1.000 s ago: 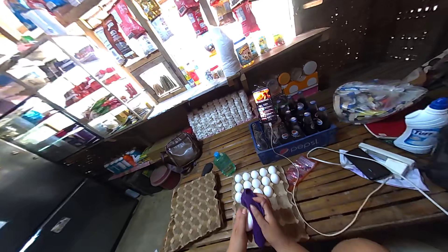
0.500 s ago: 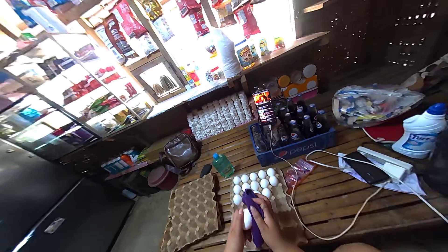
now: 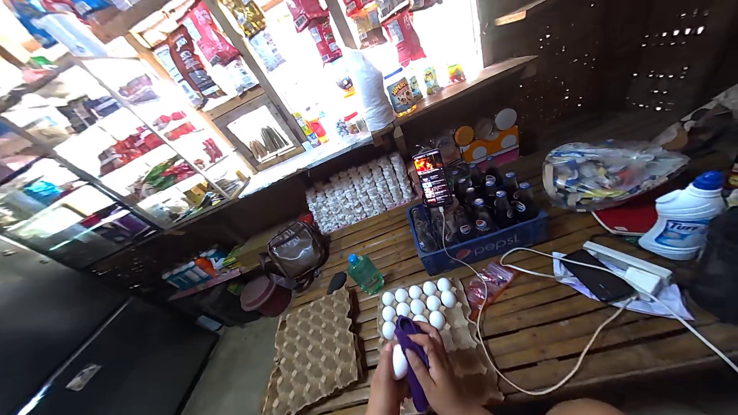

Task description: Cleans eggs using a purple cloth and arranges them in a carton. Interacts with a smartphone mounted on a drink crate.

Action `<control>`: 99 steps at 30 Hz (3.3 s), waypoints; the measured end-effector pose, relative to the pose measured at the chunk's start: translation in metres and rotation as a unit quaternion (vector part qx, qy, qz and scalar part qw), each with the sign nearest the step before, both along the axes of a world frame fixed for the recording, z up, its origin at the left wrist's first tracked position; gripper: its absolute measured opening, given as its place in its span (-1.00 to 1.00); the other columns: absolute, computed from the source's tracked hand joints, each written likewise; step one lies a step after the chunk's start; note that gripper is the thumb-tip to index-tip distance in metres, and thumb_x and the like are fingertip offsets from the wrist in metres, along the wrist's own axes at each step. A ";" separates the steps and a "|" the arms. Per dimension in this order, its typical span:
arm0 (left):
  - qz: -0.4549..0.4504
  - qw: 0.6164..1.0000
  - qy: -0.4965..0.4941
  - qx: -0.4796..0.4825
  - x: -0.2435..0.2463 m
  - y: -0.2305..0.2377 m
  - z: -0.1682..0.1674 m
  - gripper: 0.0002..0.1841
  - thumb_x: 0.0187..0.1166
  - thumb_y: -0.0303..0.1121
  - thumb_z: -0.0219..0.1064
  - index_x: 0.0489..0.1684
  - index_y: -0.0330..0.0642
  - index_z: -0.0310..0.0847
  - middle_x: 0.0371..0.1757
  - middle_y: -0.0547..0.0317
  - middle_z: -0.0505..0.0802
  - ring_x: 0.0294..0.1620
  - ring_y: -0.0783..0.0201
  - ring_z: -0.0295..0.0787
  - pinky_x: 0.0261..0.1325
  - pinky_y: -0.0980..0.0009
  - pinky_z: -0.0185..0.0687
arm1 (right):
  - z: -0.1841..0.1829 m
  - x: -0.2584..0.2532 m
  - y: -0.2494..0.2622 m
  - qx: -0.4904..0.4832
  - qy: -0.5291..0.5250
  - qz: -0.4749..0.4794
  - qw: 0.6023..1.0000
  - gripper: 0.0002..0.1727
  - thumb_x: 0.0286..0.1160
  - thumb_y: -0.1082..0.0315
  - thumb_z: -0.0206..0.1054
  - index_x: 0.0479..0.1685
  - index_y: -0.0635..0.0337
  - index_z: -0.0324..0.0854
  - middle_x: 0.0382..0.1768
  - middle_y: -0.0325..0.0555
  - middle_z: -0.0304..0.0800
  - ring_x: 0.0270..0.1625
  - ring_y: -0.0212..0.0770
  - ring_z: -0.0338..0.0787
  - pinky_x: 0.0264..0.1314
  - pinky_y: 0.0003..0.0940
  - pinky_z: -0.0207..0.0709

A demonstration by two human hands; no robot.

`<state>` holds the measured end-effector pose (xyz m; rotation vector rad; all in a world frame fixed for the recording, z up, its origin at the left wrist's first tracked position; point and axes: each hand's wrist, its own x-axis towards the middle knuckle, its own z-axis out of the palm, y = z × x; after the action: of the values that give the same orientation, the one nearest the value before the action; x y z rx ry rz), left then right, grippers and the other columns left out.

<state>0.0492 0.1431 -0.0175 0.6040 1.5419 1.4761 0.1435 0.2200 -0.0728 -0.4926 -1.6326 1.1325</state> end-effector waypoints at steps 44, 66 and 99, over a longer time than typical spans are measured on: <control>-0.028 0.986 0.131 0.098 -0.003 -0.001 -0.003 -0.65 0.79 -0.31 -0.03 0.38 -0.38 0.22 -0.09 0.15 0.74 -0.23 0.42 0.78 -0.14 0.40 0.78 | 0.013 0.006 -0.007 -0.173 0.078 0.088 0.978 -0.61 0.65 0.26 0.22 0.21 0.43 0.59 0.28 0.14 0.64 0.40 -0.27 0.62 0.51 -0.35 0.49; -0.060 0.929 0.320 0.175 -0.002 -0.002 -0.015 -0.56 0.85 -0.14 -0.04 0.23 -0.46 0.36 -0.06 0.12 0.73 -0.10 0.53 0.72 0.06 0.49 0.72 | 0.022 0.007 -0.004 -0.229 0.098 0.113 0.962 -0.61 0.69 0.24 0.16 0.28 0.37 0.51 0.21 -0.03 0.65 0.27 -0.43 0.68 0.39 -0.48 0.58; 0.003 0.987 0.120 0.104 -0.009 -0.003 -0.016 -0.69 0.84 -0.21 -0.07 0.25 -0.28 0.26 -0.14 0.21 0.73 -0.18 0.42 0.76 -0.09 0.42 0.75 | 0.001 0.000 -0.011 -0.058 0.030 0.058 0.996 -0.61 0.69 0.13 0.24 0.14 0.33 0.61 0.38 0.27 0.57 0.55 -0.08 0.51 0.62 -0.23 0.39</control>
<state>0.0404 0.1406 -0.0338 0.9301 1.5800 1.6284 0.1433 0.2094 -0.0723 -0.4387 -1.5665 1.3219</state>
